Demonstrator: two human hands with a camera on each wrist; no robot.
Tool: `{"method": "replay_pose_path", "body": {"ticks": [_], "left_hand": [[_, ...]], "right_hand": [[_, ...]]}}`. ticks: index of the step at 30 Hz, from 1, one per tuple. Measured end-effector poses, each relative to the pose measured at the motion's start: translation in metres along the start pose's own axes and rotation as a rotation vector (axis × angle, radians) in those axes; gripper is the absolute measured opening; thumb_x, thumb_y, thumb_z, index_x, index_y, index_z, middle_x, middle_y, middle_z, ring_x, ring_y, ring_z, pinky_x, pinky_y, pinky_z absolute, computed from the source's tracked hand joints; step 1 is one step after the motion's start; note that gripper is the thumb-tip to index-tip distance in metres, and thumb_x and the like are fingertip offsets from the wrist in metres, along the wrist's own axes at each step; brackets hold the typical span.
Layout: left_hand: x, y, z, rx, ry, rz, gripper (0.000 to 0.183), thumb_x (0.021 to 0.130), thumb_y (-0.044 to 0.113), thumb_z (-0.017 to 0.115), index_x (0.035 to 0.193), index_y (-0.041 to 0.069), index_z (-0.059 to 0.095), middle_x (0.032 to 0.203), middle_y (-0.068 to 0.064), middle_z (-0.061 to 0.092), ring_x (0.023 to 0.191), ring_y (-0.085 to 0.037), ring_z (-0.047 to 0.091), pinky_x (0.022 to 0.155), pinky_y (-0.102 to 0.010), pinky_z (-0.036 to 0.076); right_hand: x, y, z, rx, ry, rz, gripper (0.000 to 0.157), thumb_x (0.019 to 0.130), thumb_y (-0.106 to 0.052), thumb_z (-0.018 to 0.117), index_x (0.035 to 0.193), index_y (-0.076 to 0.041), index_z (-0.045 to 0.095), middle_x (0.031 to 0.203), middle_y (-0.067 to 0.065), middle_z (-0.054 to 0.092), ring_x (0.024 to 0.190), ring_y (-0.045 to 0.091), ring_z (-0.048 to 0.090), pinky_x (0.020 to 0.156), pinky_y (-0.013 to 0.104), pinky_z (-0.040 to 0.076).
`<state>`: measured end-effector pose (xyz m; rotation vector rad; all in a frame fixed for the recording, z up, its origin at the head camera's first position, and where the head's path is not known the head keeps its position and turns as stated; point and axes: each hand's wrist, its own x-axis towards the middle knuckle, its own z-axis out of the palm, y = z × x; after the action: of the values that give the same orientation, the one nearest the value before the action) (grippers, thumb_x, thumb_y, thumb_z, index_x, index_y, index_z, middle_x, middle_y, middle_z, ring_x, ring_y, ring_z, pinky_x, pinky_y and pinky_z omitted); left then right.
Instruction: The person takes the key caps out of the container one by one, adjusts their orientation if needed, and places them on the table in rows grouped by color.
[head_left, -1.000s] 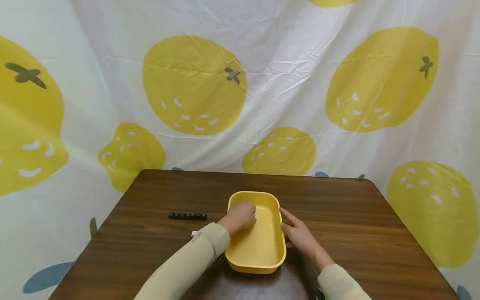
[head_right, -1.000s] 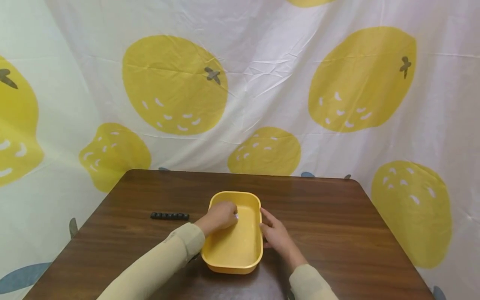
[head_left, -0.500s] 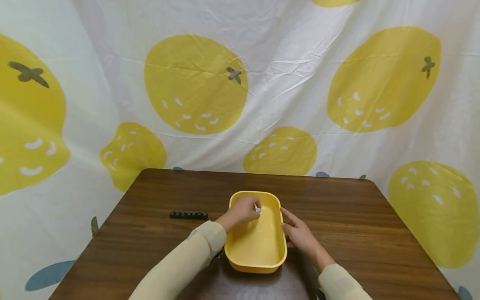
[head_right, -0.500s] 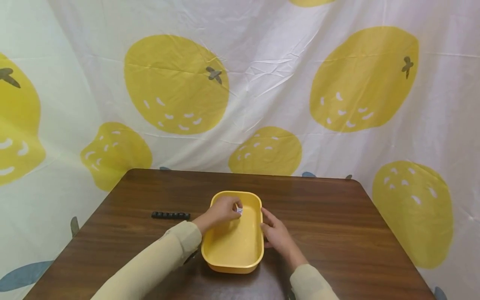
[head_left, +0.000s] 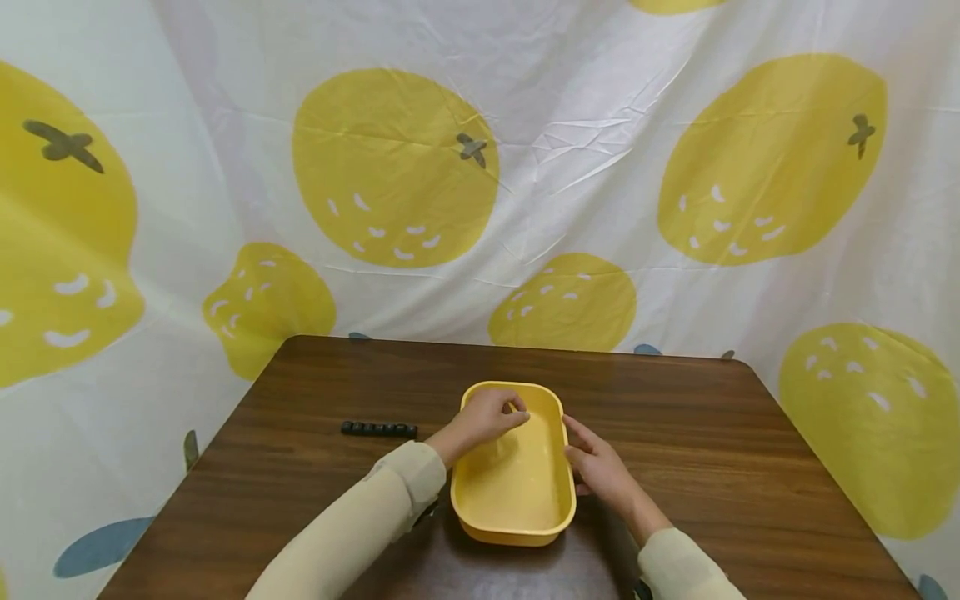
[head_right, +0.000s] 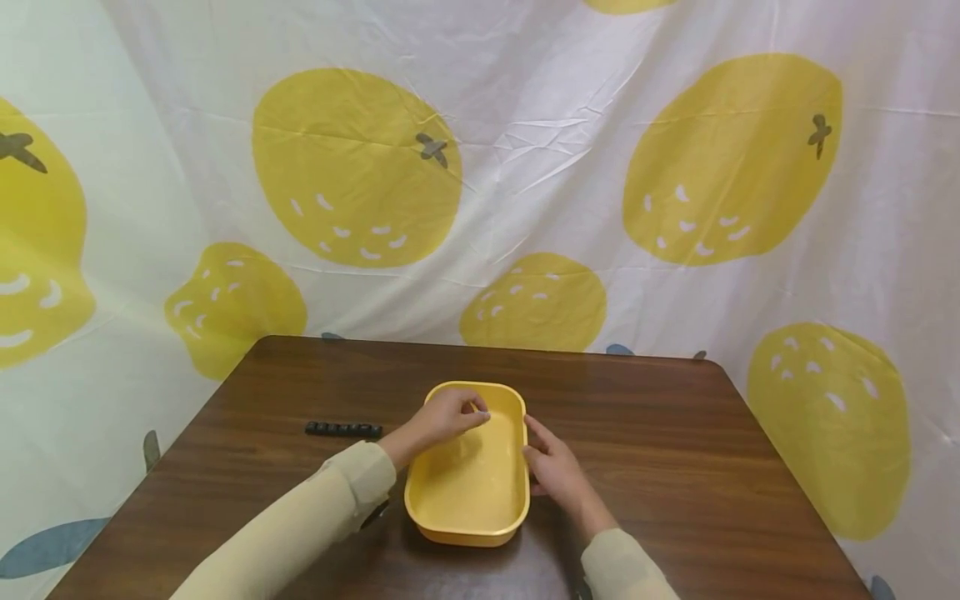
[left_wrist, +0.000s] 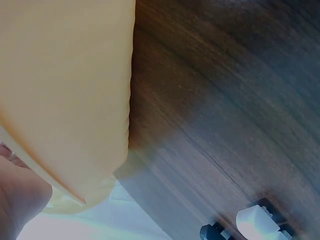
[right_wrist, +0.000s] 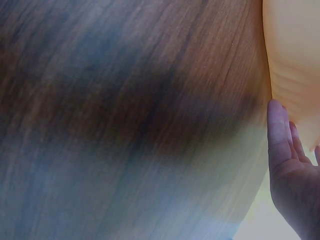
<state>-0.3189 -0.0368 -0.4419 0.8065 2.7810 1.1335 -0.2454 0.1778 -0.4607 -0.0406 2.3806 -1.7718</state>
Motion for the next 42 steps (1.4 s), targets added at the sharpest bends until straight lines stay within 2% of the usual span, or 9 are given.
{"method": "replay_pose_path", "body": {"ticks": [4,8,15,20,24,27,30,35,42], "left_hand": [[-0.003,0.001,-0.003,-0.021,0.011,0.007,0.01,0.096,0.018,0.066,0.091,0.012,0.072,0.077,0.003,0.065,0.062,-0.008,0.054,0.057,-0.023,0.046],[-0.004,0.001,-0.006,-0.013,0.019,-0.001,0.006,0.093,0.018,0.07,0.09,0.014,0.073,0.078,0.004,0.066,0.066,-0.008,0.056,0.06,-0.024,0.047],[-0.006,-0.004,-0.015,-0.019,0.001,0.028,0.026,0.09,0.015,0.074,0.111,0.0,0.073,0.09,-0.003,0.07,0.081,-0.013,0.062,0.071,-0.026,0.05],[-0.01,-0.01,-0.02,-0.086,-0.011,0.027,0.023,0.09,0.013,0.073,0.11,-0.001,0.073,0.088,-0.004,0.07,0.077,-0.021,0.066,0.064,-0.024,0.052],[-0.013,-0.014,-0.026,-0.12,0.029,0.022,0.016,0.089,0.011,0.075,0.102,0.003,0.074,0.083,-0.002,0.065,0.072,-0.024,0.065,0.06,-0.024,0.051],[-0.017,-0.017,-0.031,-0.082,0.075,0.023,0.014,0.087,0.012,0.077,0.1,0.006,0.075,0.083,0.001,0.063,0.073,-0.016,0.059,0.063,-0.024,0.048],[-0.021,-0.021,-0.035,-0.068,0.096,-0.001,0.013,0.087,0.013,0.077,0.099,0.007,0.075,0.083,0.002,0.063,0.073,-0.011,0.055,0.063,-0.025,0.047],[-0.029,-0.029,-0.044,-0.083,0.115,-0.026,0.014,0.089,0.014,0.075,0.102,0.008,0.075,0.086,0.002,0.064,0.075,-0.013,0.056,0.063,-0.027,0.049],[-0.05,-0.047,-0.06,-0.165,0.147,-0.1,0.017,0.089,0.017,0.075,0.103,0.009,0.074,0.086,0.002,0.066,0.076,-0.015,0.059,0.065,-0.03,0.051]], "right_hand": [[0.0,0.0,0.0,-0.002,-0.002,-0.002,0.055,0.102,-0.007,0.047,0.155,-0.01,0.033,0.114,0.024,0.059,0.082,0.027,0.067,0.061,0.043,0.057],[-0.001,0.0,-0.001,-0.005,-0.002,-0.004,0.056,0.102,-0.007,0.047,0.155,-0.01,0.033,0.114,0.024,0.059,0.083,0.027,0.066,0.061,0.043,0.058],[0.0,-0.001,-0.002,-0.007,0.001,-0.008,0.056,0.101,-0.007,0.048,0.155,-0.01,0.033,0.117,0.024,0.059,0.084,0.027,0.066,0.06,0.043,0.057],[0.0,-0.001,-0.002,-0.003,-0.003,-0.009,0.056,0.101,-0.006,0.047,0.155,-0.009,0.033,0.118,0.024,0.059,0.085,0.027,0.067,0.061,0.043,0.057],[0.0,-0.002,-0.002,-0.013,-0.001,-0.008,0.056,0.101,-0.006,0.047,0.155,-0.009,0.033,0.116,0.023,0.059,0.084,0.027,0.067,0.061,0.042,0.057],[0.0,-0.001,-0.002,-0.019,0.0,-0.006,0.056,0.102,-0.006,0.046,0.155,-0.009,0.033,0.113,0.022,0.059,0.083,0.026,0.067,0.061,0.041,0.057],[0.0,-0.001,-0.002,-0.02,0.0,-0.002,0.056,0.102,-0.006,0.047,0.155,-0.01,0.033,0.112,0.022,0.059,0.082,0.025,0.067,0.061,0.041,0.057],[-0.001,-0.002,-0.001,-0.016,0.001,0.001,0.055,0.102,-0.008,0.048,0.155,-0.01,0.033,0.113,0.022,0.06,0.084,0.027,0.067,0.061,0.043,0.057],[-0.002,-0.002,-0.001,-0.025,0.004,0.002,0.055,0.102,-0.008,0.049,0.155,-0.01,0.034,0.113,0.021,0.06,0.084,0.027,0.067,0.061,0.043,0.057]]}}
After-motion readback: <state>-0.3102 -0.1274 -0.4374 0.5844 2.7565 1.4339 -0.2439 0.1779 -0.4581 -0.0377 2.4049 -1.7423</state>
